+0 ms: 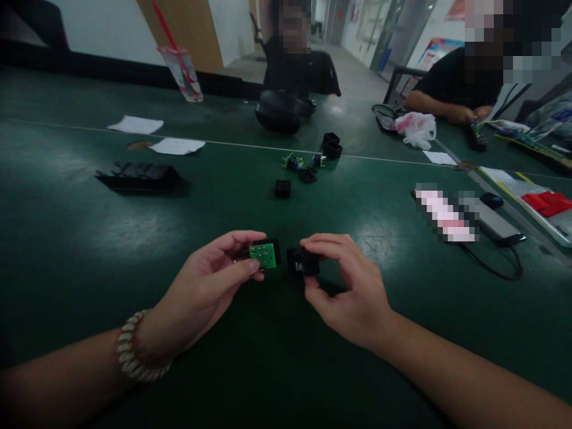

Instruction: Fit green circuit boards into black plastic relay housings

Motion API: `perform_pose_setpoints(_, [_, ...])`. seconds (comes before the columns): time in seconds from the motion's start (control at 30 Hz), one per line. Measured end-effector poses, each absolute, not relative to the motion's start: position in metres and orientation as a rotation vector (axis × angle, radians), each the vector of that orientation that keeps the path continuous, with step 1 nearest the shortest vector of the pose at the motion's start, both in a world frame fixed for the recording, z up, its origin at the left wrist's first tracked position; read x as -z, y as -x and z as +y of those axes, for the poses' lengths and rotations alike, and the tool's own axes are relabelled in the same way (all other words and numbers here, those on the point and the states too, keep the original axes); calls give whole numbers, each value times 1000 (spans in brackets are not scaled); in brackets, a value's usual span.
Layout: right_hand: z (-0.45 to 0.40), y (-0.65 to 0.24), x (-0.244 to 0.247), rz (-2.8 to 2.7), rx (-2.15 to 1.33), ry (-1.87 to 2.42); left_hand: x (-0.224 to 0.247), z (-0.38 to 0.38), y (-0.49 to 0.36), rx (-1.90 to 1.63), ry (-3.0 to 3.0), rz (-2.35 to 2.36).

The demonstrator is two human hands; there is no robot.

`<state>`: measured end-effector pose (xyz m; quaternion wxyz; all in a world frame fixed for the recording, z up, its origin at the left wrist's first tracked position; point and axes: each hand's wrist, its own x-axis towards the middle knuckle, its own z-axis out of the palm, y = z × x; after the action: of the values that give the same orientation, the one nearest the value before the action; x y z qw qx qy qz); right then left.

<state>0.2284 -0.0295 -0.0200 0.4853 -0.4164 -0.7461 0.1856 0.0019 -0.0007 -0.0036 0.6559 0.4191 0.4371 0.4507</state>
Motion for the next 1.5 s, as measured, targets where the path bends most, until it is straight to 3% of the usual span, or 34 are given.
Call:
perform_pose_setpoints(0.17, [-29,-228,14,-1915,-242,981,2,0,-2,-1024,-956,999])
perform_pose_setpoints(0.67, [-31,-232,21,-1883,-417,979,7,0,0,-1017,-955,967])
perform_pose_setpoints(0.93, [-31,-232,14,-1859,-635,961,6,0,0,-1028,-953,963])
perform_pose_setpoints(1.2, [-28,-229,16,-1473,-1134,958,7,1,0,-1026,-971,956])
perform_pose_setpoints(1.5, [-29,-224,19,-1539,-1113,851,10,1,1,-1021,-960,959])
